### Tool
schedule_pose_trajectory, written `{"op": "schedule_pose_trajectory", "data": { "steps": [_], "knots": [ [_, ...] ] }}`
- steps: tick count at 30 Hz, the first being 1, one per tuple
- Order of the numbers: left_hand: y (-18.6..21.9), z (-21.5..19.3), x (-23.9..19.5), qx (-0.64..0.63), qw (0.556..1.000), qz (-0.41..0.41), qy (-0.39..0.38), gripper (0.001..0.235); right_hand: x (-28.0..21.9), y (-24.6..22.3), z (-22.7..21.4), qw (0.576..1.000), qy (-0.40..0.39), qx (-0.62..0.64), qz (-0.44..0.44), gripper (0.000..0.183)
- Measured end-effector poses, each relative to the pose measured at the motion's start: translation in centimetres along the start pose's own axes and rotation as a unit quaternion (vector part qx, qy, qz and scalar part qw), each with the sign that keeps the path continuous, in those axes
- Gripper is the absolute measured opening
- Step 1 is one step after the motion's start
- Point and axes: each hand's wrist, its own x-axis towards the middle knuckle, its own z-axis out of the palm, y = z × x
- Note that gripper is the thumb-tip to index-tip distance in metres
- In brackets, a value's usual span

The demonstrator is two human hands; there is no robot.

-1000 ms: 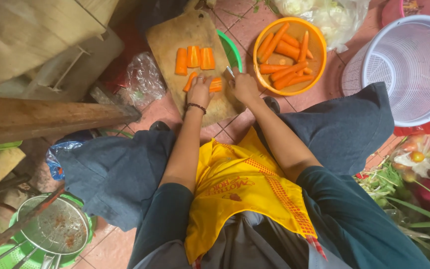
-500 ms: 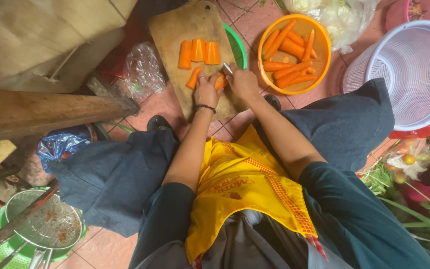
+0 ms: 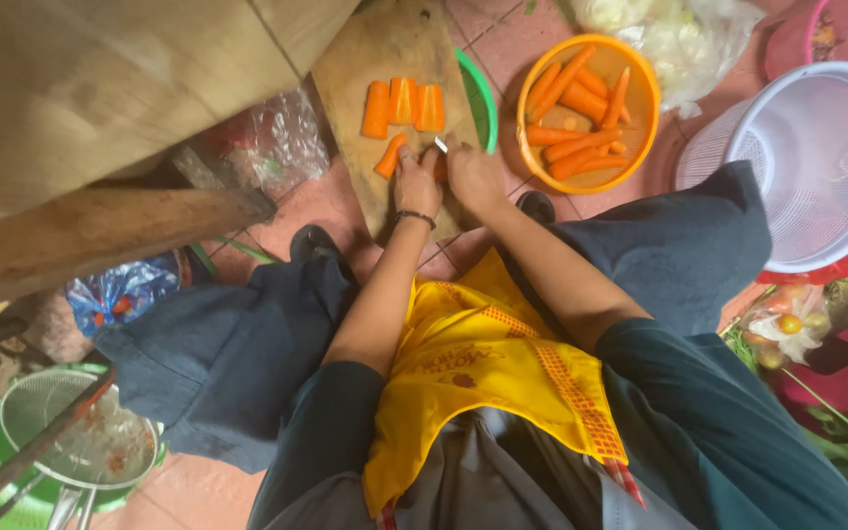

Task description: Peeling and chopping carrots using a peeler and a knife on a wooden board while sitting on the floor.

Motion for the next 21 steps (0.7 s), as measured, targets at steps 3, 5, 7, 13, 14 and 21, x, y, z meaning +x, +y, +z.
{"op": "schedule_pose_trajectory", "data": {
  "steps": [3,5,7,13,14,21],
  "knots": [
    [-2.0,2.7,-0.2,0.032,0.999,0.014,0.016,0.06,0.2,0.9,1.3,0.998,0.008,-0.056,-0.013,0.02],
    [0.4,-0.9,-0.1,-0.009,1.0,-0.005,0.0,0.059,0.4,1.0,0.5,1.0,0.011,-0.023,-0.008,0.019],
    [1.4,-2.4,0.0,-0.051,0.998,-0.024,-0.018,0.058,0.7,0.9,-0.4,1.0,0.011,0.01,-0.001,0.017],
    [0.4,-1.2,0.4,-0.054,0.998,-0.001,0.016,0.044,0.7,-0.1,-1.2,0.999,-0.014,0.022,0.026,0.028],
    [0.2,-0.9,0.3,-0.047,0.999,0.003,0.022,0.04,0.5,-0.3,-1.3,0.999,-0.018,0.025,0.018,0.027],
    [-1.3,1.0,0.4,-0.011,0.999,0.012,0.032,0.051,0.9,0.7,2.5,1.0,-0.005,-0.009,0.027,0.013]
  ]
}}
